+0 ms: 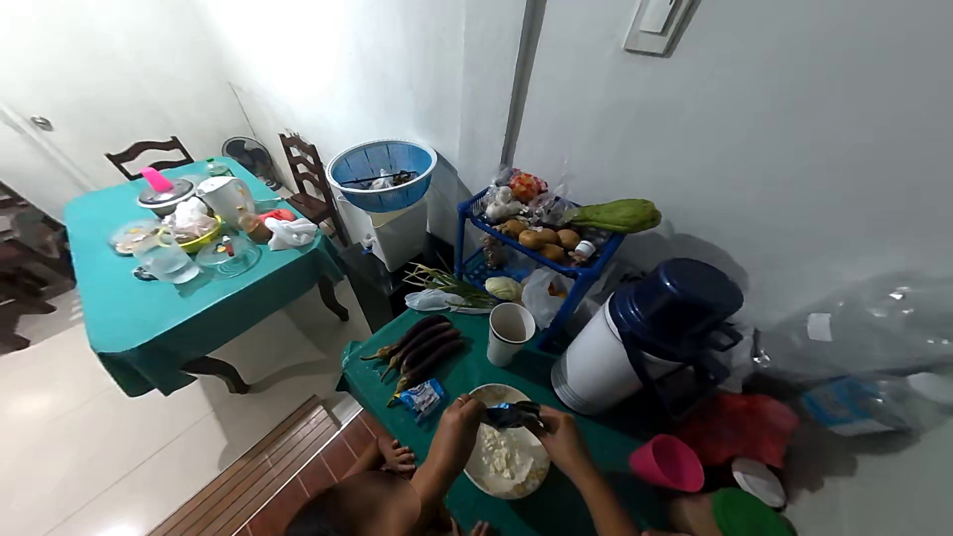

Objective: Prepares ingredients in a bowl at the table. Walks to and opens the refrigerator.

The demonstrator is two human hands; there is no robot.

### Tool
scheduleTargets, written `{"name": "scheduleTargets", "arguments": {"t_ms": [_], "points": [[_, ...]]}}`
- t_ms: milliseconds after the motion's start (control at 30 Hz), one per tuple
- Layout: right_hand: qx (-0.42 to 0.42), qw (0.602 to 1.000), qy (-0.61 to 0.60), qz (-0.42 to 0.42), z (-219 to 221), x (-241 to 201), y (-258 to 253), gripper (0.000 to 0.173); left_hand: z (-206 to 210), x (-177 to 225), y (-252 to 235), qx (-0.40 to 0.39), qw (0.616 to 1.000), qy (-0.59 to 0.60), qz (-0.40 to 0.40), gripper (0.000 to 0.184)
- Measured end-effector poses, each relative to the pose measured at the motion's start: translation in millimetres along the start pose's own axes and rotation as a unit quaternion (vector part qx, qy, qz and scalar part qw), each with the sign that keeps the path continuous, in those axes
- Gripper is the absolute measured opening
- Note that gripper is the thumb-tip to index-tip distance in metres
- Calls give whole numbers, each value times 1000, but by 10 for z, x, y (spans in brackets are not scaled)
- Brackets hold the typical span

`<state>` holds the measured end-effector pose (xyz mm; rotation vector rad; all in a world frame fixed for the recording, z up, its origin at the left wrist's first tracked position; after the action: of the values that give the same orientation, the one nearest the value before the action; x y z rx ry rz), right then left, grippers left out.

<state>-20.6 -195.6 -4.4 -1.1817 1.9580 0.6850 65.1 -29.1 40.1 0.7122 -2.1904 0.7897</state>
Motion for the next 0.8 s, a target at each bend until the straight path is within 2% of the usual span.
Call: {"name": "scheduleTargets", "arguments": {"t_ms": [100, 267, 400, 500, 667, 800], "points": [[9, 1000, -12, -15, -72, 2, 12, 18, -29, 15, 12, 10, 1000, 5, 11, 15], [24, 999, 24, -18, 90, 57, -25, 20, 112, -11, 35, 2, 999, 20, -35, 16], [10, 999, 25, 41, 54, 156, -21, 23, 81, -73, 13, -12, 999, 14, -49, 16], [5, 998, 46, 53, 78, 96, -6, 23, 180, -69, 25, -34, 997, 21, -66, 17], [13, 998, 36, 53, 8, 110, 18, 24, 72, -88, -7, -10, 999, 7, -40, 17], [-2, 998, 32, 56, 91, 8, 27, 20, 146, -46, 12, -24, 999, 13, -43, 17]]}}
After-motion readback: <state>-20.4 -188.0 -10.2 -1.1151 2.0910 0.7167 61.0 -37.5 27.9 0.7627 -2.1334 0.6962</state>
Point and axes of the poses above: each hand's wrist, its own y-axis away from the middle knuckle, its own z-axis out of the palm, x = y × z, the point moved 9 cm from there along -y, towards the middle knuckle, and after that the axes turned 2 degrees about z, right-handed, at the moved point
